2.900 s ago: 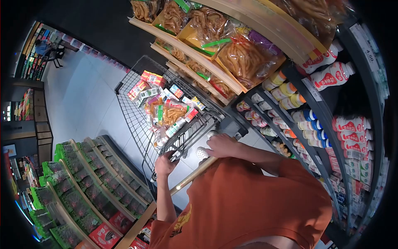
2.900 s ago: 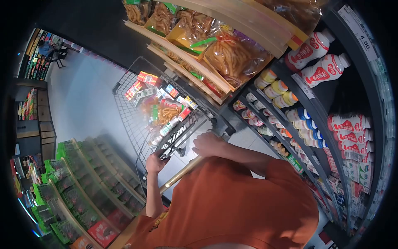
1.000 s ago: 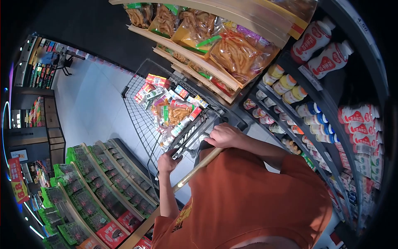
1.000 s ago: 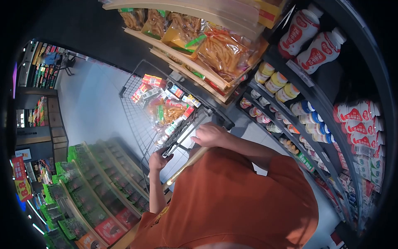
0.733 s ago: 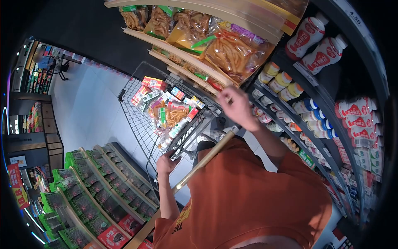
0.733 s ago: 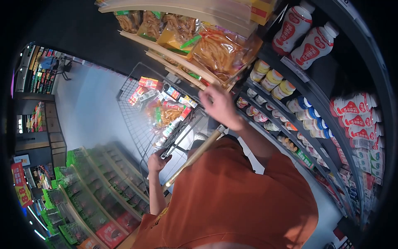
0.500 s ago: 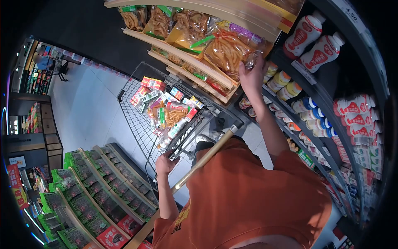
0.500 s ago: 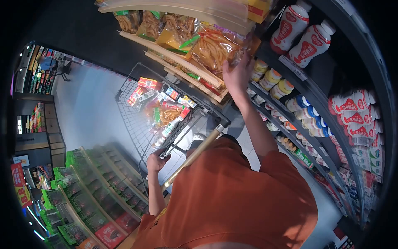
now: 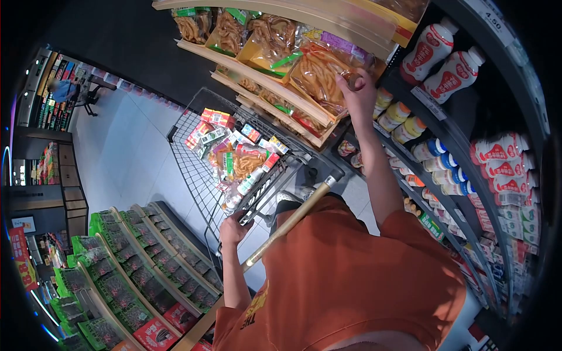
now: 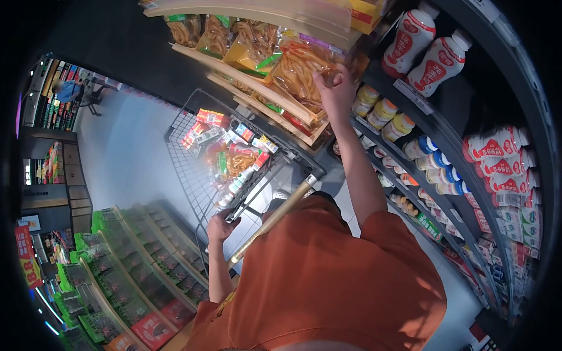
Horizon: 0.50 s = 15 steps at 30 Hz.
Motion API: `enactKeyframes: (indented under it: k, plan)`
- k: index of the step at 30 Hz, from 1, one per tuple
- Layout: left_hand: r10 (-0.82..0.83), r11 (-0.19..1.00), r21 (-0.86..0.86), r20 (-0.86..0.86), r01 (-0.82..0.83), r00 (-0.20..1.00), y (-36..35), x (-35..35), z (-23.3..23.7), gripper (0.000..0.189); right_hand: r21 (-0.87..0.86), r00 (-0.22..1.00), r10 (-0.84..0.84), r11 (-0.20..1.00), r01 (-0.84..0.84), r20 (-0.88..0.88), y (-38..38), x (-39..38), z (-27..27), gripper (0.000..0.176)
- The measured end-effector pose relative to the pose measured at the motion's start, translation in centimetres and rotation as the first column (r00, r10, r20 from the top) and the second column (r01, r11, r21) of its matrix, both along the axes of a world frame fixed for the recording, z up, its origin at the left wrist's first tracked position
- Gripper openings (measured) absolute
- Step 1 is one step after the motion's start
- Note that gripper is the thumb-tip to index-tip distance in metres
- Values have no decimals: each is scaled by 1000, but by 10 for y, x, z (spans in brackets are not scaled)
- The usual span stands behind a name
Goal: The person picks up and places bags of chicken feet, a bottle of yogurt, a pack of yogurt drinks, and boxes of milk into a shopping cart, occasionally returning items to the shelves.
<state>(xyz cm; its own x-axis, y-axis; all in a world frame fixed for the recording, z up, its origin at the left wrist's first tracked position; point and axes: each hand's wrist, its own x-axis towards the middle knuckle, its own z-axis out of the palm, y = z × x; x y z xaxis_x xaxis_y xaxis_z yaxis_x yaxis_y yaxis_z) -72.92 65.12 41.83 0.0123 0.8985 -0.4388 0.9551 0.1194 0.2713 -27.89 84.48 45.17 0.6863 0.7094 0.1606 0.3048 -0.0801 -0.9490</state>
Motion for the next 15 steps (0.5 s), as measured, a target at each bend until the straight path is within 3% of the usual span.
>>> enactKeyframes:
  k: [5, 8, 14, 15]
  plan:
    - [-13, 1000, -10, 0, 13, 1000, 0, 4, 4, 46, 203, 996, 67, 976, -77, 59, 13, 2, -6, 58]
    - [-37, 998, 56, 19, 36, 999, -2, 0, -2, 49, 291, 947, 230, 943, -160, -225, 18, -7, -3, 50]
    - [-14, 1000, 20, -8, 14, 1000, -2, -3, -3, 52, 306, 931, 355, 898, -315, -83, 11, -34, 24, 30]
    - [-1, 1000, -25, 18, 2, 1000, -2, -4, -3, 57, 251, 909, 373, 912, -324, -186, 0, -43, 34, 24]
